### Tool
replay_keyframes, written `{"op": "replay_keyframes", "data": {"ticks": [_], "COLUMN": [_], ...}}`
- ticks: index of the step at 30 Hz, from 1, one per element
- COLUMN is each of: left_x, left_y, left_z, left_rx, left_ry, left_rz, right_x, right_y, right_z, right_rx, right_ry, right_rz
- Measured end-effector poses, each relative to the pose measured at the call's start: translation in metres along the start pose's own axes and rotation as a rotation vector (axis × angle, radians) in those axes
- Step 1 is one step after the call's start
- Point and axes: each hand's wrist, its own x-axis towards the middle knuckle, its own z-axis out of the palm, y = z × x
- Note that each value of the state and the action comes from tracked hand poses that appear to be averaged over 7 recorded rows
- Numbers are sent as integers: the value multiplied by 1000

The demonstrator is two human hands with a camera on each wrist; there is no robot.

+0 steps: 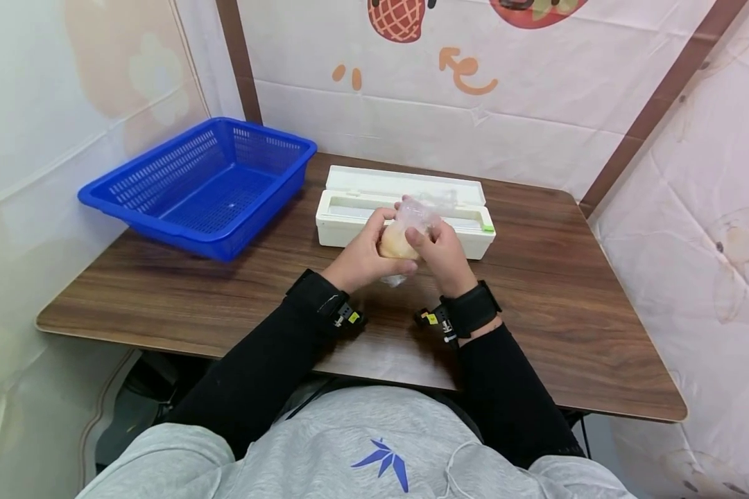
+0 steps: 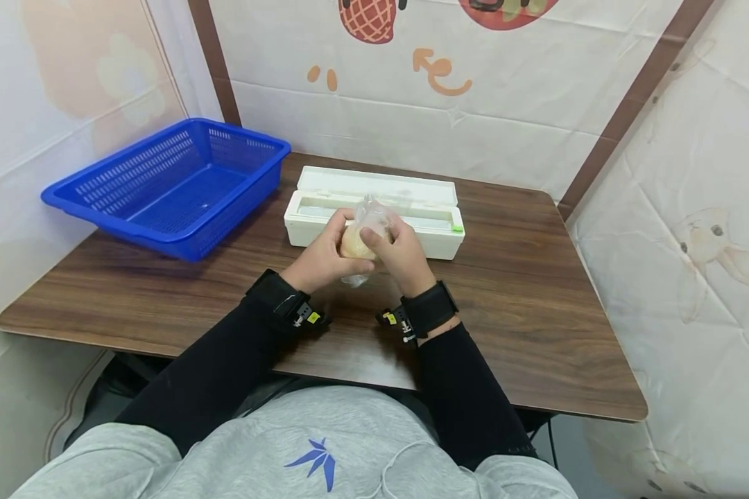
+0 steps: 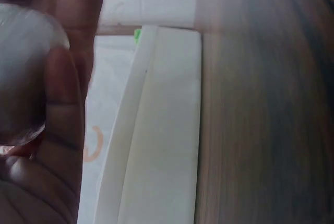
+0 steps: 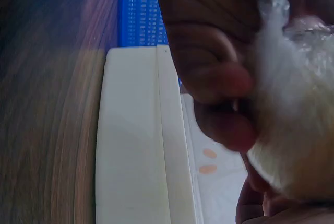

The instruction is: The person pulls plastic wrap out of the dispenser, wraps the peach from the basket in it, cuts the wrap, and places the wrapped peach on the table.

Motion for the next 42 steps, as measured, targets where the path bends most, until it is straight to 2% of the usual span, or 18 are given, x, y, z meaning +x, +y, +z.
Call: {"op": "replay_keyframes", "data": {"ticks": [3, 7, 10, 13, 15, 19, 22, 27, 32, 35, 42], "left_x": [0, 1, 1, -1, -2, -3, -2, 2, 2, 2, 2], "left_y": [-1, 0, 1, 0, -1, -3, -2, 1, 3, 3, 3], "left_z": [-3, -7, -7, -8, -7, -2, 1, 3, -1, -3, -6], "left_rx": [-8, -27, -8, 11, 8, -72, -118, -87, -72, -69, -72], "left_ry": [-10, 21, 96, 192, 216, 152, 124, 143, 127, 108, 87], "left_rz": [50, 55, 52, 71, 85, 75, 55, 28, 33, 50, 55], "right_x": [0, 1, 2, 2, 1, 0, 0, 1, 1, 1, 1], "right_y": [0, 2, 4, 7, 10, 15, 16, 13, 11, 12, 14], "right_z": [2, 4, 6, 6, 6, 8, 8, 5, 5, 5, 3], "right_rx": [30, -52, -171, -294, -392, -553, -619, -591, -467, -385, -212], "right_ry": [-10, 75, 174, 258, 309, 353, 367, 367, 365, 387, 437], "right_rz": [-11, -59, -112, -212, -284, -387, -456, -536, -534, -486, -302]}}
